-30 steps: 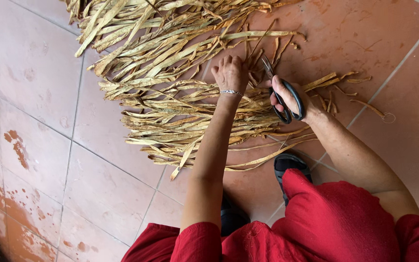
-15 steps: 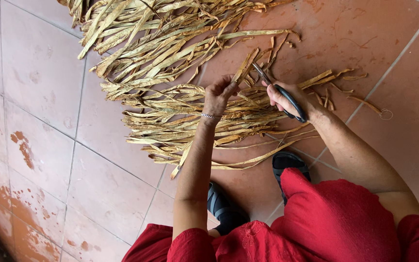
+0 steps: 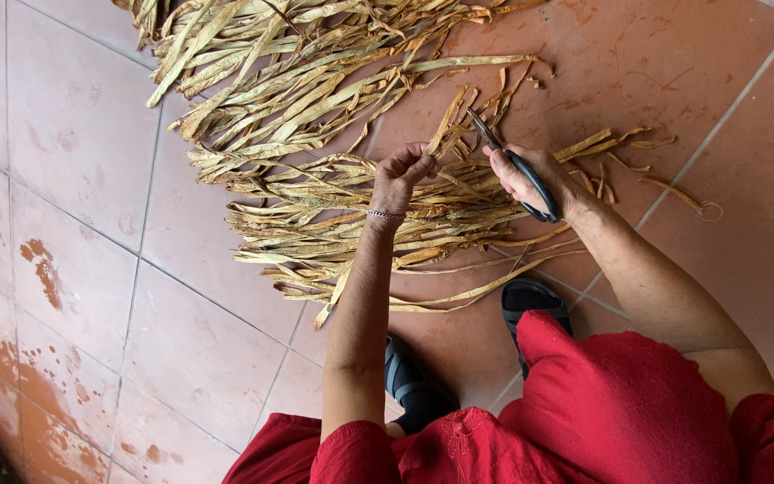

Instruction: The person sits on a tiled floor and uses a pair of scissors to cut long, dried plant strips into smaller pieces. The person repeatedly picks up strips from a pile, cuts them, and drops the pieces back onto the floor.

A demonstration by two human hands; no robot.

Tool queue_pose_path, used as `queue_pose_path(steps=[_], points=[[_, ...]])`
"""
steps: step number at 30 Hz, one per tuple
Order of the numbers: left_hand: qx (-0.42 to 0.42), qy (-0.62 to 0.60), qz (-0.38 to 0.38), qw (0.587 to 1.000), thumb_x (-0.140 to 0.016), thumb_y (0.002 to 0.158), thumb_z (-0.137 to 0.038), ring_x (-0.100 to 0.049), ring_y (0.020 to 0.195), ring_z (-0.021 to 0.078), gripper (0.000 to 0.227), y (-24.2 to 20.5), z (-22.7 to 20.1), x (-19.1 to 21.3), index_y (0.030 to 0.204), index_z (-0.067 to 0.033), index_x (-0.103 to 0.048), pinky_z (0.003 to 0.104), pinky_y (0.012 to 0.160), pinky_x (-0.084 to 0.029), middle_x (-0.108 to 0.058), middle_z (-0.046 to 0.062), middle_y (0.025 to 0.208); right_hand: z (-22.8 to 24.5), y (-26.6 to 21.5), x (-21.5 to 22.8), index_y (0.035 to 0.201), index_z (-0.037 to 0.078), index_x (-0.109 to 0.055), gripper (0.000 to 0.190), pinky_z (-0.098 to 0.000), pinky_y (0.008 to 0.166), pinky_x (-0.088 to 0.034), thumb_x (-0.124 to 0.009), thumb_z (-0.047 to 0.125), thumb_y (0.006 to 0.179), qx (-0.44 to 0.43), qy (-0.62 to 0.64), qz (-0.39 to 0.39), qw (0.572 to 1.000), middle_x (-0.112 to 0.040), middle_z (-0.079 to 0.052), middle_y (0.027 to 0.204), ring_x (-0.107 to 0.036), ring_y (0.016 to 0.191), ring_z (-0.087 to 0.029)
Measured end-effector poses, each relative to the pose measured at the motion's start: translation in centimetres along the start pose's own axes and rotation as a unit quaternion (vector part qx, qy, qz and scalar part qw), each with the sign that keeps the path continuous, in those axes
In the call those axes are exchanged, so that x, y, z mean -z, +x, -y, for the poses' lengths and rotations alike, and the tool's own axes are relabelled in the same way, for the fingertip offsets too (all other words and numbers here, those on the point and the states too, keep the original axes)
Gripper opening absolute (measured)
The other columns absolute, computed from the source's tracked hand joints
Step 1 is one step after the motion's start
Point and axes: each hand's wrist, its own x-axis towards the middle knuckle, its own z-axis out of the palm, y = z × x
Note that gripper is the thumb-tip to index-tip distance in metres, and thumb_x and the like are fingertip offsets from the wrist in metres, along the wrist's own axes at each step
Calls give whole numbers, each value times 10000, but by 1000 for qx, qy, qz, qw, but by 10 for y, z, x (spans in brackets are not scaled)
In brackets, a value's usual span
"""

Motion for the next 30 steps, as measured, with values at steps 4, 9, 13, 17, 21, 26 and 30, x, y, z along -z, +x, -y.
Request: queue_pose_path(steps=[4, 9, 13, 17, 21, 26, 30], points=[[-15, 1, 17, 1000, -667, 1020, -90, -687, 870, 135, 175, 2, 3, 1, 1154, 12, -712, 298, 846, -577, -750, 64, 944, -3, -4, -5, 1291, -38, -631, 519, -235, 493, -415, -527, 423, 1074, 12, 19, -24, 999, -490, 27, 723, -454, 594, -53], [-16, 20, 16, 1000, -667, 1024, -111, -675, 874, 117, 188, 0, 0, -1, 1171, 1, -705, 287, 839, -570, -731, 38, 935, -6, -5, 4, 1342, -23, -587, 482, -236, 507, -428, -520, 377, 1080, 59, 14, -52, 997, -512, 29, 730, -488, 609, -56], [-14, 21, 25, 999, -663, 1026, -120, -670, 864, 107, 200, 2, -1, -2, 1181, 2, -700, 278, 830, -564, -722, 27, 926, -4, -2, 11, 1275, -1, -605, 438, -279, 622, -503, -562, 375, 1055, 108, -150, -17, 983, -602, -10, 759, -589, 681, -99], [11, 42, 27, 999, -663, 1015, -119, -677, 853, 103, 200, 3, 3, 2, 1168, 3, -704, 271, 832, -574, -726, 25, 926, -1, 0, 11, 1190, 47, -646, 399, -341, 649, -510, -571, 418, 1064, 49, -174, -9, 984, -596, -54, 717, -596, 690, -137], [11, 51, 43, 998, -678, 996, -94, -687, 822, 115, 190, 9, 12, 8, 1154, 6, -711, 284, 800, -582, -729, 38, 922, 3, 0, 10, 1228, 20, -637, 439, -319, 629, -506, -557, 418, 1062, 68, -165, -21, 984, -603, -36, 709, -595, 666, -129], [13, 61, 41, 997, -683, 1002, -95, -701, 832, 124, 188, 13, 25, 14, 1160, -2, -724, 292, 806, -595, -746, 53, 940, 1, -6, 7, 1273, -3, -643, 502, -272, 569, -498, -538, 437, 1054, 53, -115, -39, 991, -601, 21, 710, -579, 619, -71], [-29, 54, 80, 995, -728, 905, -119, -767, 1019, 156, 221, 12, 22, 4, 1117, -60, -743, 340, 914, -599, -784, 71, 1091, -9, -1, 12, 1283, -17, -606, 556, -227, 453, -425, -523, 487, 1063, 82, 61, -48, 994, -498, 61, 703, -464, 545, -31]])
